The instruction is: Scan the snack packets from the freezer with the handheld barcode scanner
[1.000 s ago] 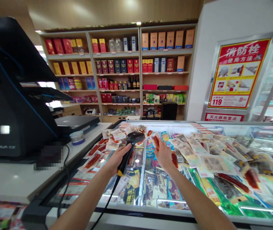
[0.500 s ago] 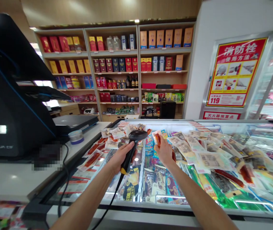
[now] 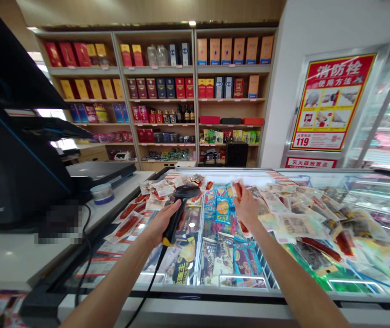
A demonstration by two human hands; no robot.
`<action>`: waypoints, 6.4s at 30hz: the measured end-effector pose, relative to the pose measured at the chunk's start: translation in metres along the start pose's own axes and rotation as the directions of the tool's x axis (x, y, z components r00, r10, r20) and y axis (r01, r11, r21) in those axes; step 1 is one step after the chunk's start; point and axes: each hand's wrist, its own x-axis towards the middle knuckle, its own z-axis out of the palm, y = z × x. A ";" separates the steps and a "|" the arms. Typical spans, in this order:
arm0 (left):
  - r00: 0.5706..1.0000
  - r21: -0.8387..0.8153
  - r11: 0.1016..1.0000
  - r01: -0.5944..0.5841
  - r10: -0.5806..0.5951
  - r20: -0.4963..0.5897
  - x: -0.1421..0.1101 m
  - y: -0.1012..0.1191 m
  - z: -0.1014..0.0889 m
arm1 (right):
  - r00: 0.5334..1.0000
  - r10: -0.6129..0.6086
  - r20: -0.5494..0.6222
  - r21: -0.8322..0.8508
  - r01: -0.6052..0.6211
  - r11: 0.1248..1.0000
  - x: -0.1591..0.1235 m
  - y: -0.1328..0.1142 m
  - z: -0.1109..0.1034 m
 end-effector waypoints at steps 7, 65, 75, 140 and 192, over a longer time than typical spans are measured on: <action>0.995 0.037 0.999 0.000 0.004 -0.099 -0.011 0.010 -0.036 | 0.972 0.230 -0.053 -0.292 -0.236 0.927 0.025 0.064 -0.029; 0.996 -0.180 0.984 0.002 -0.017 -0.084 0.002 -0.013 0.020 | 0.912 -0.305 0.273 0.291 0.224 0.930 -0.048 -0.073 -0.032; 0.990 -0.221 0.975 -0.019 -0.013 -0.142 0.008 -0.017 0.025 | 0.954 -0.213 0.212 0.397 0.115 0.911 -0.050 -0.066 -0.030; 0.992 0.055 0.998 -0.020 0.027 -0.127 -0.006 -0.001 -0.055 | 0.911 -0.017 0.411 0.125 -0.038 0.991 0.029 -0.091 0.030; 0.990 0.078 0.997 0.001 -0.012 0.144 -0.012 0.004 -0.010 | 0.968 -0.210 0.138 0.151 0.189 0.970 0.017 -0.002 -0.011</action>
